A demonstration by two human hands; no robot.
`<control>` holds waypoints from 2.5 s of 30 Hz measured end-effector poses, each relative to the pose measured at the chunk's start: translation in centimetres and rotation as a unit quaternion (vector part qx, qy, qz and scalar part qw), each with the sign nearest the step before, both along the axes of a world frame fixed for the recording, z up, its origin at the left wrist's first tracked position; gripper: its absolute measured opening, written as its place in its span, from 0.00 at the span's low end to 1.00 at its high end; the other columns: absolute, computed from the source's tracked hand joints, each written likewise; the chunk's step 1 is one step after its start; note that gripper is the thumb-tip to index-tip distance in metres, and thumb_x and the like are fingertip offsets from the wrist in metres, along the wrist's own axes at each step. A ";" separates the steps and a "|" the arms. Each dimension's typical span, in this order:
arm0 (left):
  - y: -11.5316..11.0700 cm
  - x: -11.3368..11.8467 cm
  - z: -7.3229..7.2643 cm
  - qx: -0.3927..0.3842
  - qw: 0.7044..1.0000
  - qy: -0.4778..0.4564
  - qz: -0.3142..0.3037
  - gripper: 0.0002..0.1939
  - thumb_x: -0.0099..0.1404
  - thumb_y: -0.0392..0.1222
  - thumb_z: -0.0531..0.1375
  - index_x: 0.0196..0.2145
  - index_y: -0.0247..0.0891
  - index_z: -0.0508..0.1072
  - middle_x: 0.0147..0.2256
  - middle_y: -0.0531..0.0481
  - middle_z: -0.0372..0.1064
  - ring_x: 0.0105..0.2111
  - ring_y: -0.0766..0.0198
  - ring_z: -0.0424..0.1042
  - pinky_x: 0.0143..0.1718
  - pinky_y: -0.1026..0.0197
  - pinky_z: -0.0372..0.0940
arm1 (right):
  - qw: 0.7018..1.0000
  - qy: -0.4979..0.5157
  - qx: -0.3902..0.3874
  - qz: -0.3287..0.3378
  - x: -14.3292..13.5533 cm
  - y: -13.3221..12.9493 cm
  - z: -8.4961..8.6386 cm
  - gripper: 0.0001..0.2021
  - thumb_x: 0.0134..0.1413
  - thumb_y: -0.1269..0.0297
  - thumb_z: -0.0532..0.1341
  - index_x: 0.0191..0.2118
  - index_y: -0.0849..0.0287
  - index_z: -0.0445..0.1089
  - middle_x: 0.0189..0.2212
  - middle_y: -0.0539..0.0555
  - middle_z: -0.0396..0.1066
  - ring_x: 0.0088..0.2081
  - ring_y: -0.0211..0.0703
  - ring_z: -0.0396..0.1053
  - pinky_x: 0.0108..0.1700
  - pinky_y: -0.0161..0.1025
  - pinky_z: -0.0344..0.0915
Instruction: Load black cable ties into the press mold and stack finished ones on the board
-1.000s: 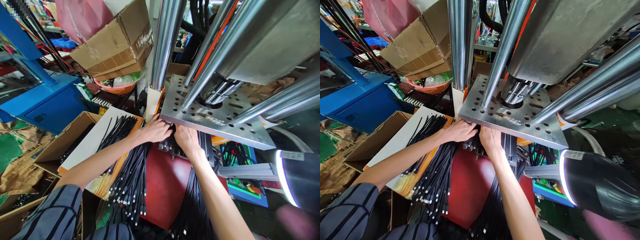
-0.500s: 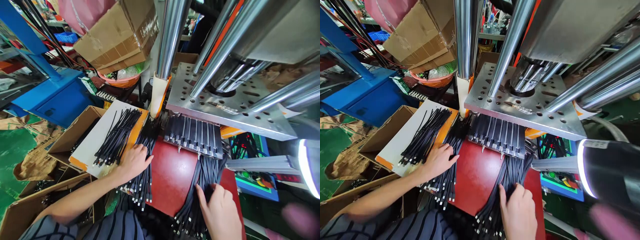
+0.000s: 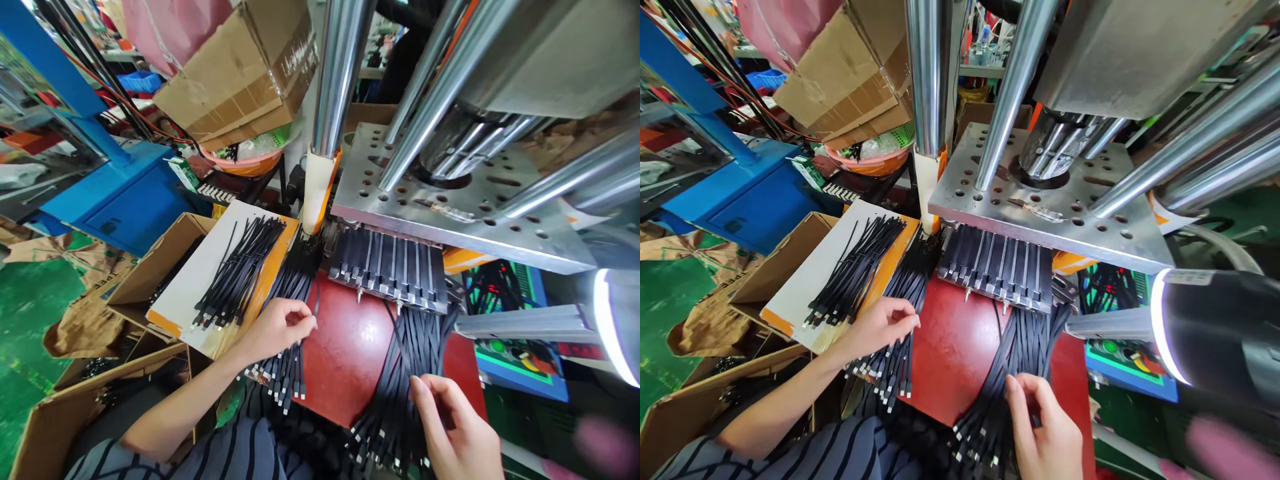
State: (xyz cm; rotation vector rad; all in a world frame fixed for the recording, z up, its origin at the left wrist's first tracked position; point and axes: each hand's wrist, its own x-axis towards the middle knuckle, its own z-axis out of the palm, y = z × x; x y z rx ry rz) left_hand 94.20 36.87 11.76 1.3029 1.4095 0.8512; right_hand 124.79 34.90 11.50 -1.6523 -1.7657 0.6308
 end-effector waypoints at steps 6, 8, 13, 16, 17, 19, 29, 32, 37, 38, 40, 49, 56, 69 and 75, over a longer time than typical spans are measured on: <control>-4.1 4.8 -0.1 -0.100 0.965 -0.239 -0.035 0.20 0.66 0.56 0.64 0.29 0.35 0.74 0.20 0.55 0.66 0.16 0.71 0.65 0.18 0.70 0.61 | 0.977 0.179 -0.027 0.113 -6.8 -3.3 1.4 0.15 0.68 0.56 0.60 0.29 0.55 0.69 0.21 0.48 0.68 0.22 0.37 0.67 0.24 0.30 0.65; -4.9 5.4 -0.1 -0.085 0.964 -0.251 -0.020 0.20 0.66 0.55 0.64 0.29 0.34 0.75 0.22 0.54 0.67 0.17 0.72 0.65 0.18 0.70 0.60 | 0.966 0.216 -0.052 0.134 -7.9 -4.1 0.7 0.16 0.69 0.56 0.59 0.29 0.56 0.68 0.21 0.48 0.68 0.22 0.37 0.65 0.24 0.31 0.64; -6.1 5.0 0.3 0.023 0.987 -0.153 -0.043 0.13 0.64 0.40 0.65 0.23 0.35 0.76 0.23 0.53 0.68 0.20 0.71 0.65 0.22 0.69 0.58 | 0.940 0.231 -0.161 0.194 -6.7 -4.0 0.2 0.13 0.63 0.53 0.65 0.36 0.58 0.77 0.28 0.52 0.75 0.27 0.39 0.70 0.30 0.33 0.69; -7.4 5.0 -0.4 0.078 0.989 -0.091 -0.083 0.11 0.62 0.35 0.65 0.22 0.37 0.76 0.23 0.51 0.71 0.23 0.69 0.67 0.26 0.67 0.61 | 0.909 0.326 -0.224 0.135 -6.8 -2.8 0.3 0.19 0.61 0.47 0.65 0.45 0.57 0.79 0.33 0.53 0.75 0.25 0.37 0.68 0.26 0.34 0.68; -7.9 5.1 -0.9 0.083 0.990 -0.079 -0.088 0.10 0.62 0.35 0.65 0.23 0.37 0.77 0.24 0.51 0.73 0.23 0.68 0.69 0.27 0.67 0.63 | 0.899 0.353 -0.232 0.116 -7.1 -2.4 0.3 0.19 0.61 0.46 0.64 0.44 0.58 0.79 0.31 0.51 0.73 0.22 0.35 0.65 0.24 0.33 0.65; -8.7 5.2 -1.9 0.083 0.991 -0.048 -0.090 0.09 0.63 0.35 0.64 0.24 0.38 0.78 0.26 0.49 0.74 0.24 0.67 0.70 0.27 0.66 0.64 | 0.902 0.368 -0.208 0.085 -7.8 -1.7 0.3 0.19 0.62 0.46 0.64 0.37 0.59 0.79 0.26 0.48 0.67 0.20 0.33 0.60 0.22 0.32 0.61; -1.9 3.7 2.7 0.016 0.990 -0.060 -0.129 0.23 0.65 0.45 0.66 0.56 0.36 0.76 0.42 0.46 0.76 0.34 0.64 0.74 0.35 0.64 0.68 | 0.965 0.233 -0.025 0.117 -7.9 -1.9 0.4 0.13 0.66 0.59 0.63 0.31 0.58 0.78 0.25 0.50 0.68 0.27 0.40 0.66 0.30 0.35 0.64; 1.1 4.3 4.5 0.069 0.985 -0.092 -0.126 0.14 0.68 0.46 0.65 0.45 0.33 0.80 0.40 0.44 0.78 0.36 0.62 0.75 0.38 0.62 0.69 | 0.967 0.216 -0.010 0.135 -8.3 -2.5 -0.2 0.16 0.67 0.61 0.62 0.25 0.58 0.73 0.23 0.49 0.64 0.25 0.37 0.63 0.28 0.34 0.63; 1.8 5.0 5.5 0.103 0.980 -0.072 -0.157 0.13 0.71 0.43 0.62 0.33 0.33 0.83 0.34 0.45 0.80 0.37 0.60 0.78 0.42 0.60 0.69 | 0.970 0.200 0.036 0.136 -7.2 -3.0 -1.0 0.08 0.67 0.66 0.61 0.39 0.55 0.79 0.31 0.52 0.74 0.31 0.40 0.72 0.36 0.33 0.71; 1.6 5.0 5.5 0.102 0.979 -0.078 -0.159 0.14 0.71 0.43 0.62 0.34 0.33 0.83 0.35 0.45 0.81 0.37 0.60 0.79 0.42 0.60 0.69 | 0.971 0.197 0.041 0.129 -6.7 -2.9 -0.9 0.09 0.67 0.66 0.61 0.44 0.54 0.80 0.32 0.52 0.74 0.32 0.40 0.73 0.37 0.34 0.72; 1.2 4.9 5.4 0.101 0.978 -0.090 -0.159 0.13 0.71 0.45 0.63 0.35 0.34 0.84 0.37 0.44 0.82 0.39 0.59 0.79 0.42 0.61 0.70 | 0.970 0.203 0.033 0.128 -5.8 -2.8 -0.7 0.11 0.67 0.66 0.61 0.49 0.51 0.80 0.31 0.51 0.73 0.30 0.40 0.72 0.35 0.34 0.72; 1.0 5.0 4.5 -0.033 0.944 -0.294 -0.143 0.15 0.58 0.48 0.75 0.35 0.33 0.84 0.33 0.49 0.74 0.24 0.68 0.74 0.26 0.66 0.71 | 0.958 0.252 0.045 0.129 -6.8 -1.3 1.9 0.07 0.64 0.66 0.65 0.35 0.54 0.81 0.27 0.51 0.71 0.26 0.38 0.66 0.26 0.34 0.63; 1.4 5.1 5.3 0.154 0.969 -0.133 -0.137 0.07 0.60 0.39 0.74 0.30 0.33 0.82 0.30 0.51 0.75 0.29 0.70 0.72 0.32 0.69 0.65 | 0.964 0.226 0.050 0.131 -7.4 -0.6 2.1 0.11 0.66 0.67 0.63 0.29 0.56 0.72 0.25 0.47 0.65 0.26 0.36 0.62 0.27 0.33 0.59; 15.6 4.8 1.8 0.345 0.928 0.137 0.028 0.05 0.67 0.38 0.67 0.32 0.37 0.81 0.42 0.45 0.80 0.49 0.52 0.77 0.59 0.45 0.67 | 0.955 0.108 -0.111 0.254 -3.7 5.0 3.5 0.21 0.66 0.48 0.62 0.27 0.58 0.74 0.21 0.50 0.69 0.25 0.40 0.64 0.28 0.36 0.59; 16.9 4.8 1.6 0.367 0.910 0.172 0.081 0.13 0.70 0.37 0.64 0.51 0.35 0.76 0.51 0.40 0.79 0.55 0.51 0.76 0.60 0.46 0.69 | 0.967 0.104 -0.048 0.228 -4.9 17.4 7.0 0.26 0.57 0.41 0.66 0.21 0.58 0.67 0.18 0.48 0.65 0.22 0.37 0.60 0.27 0.36 0.57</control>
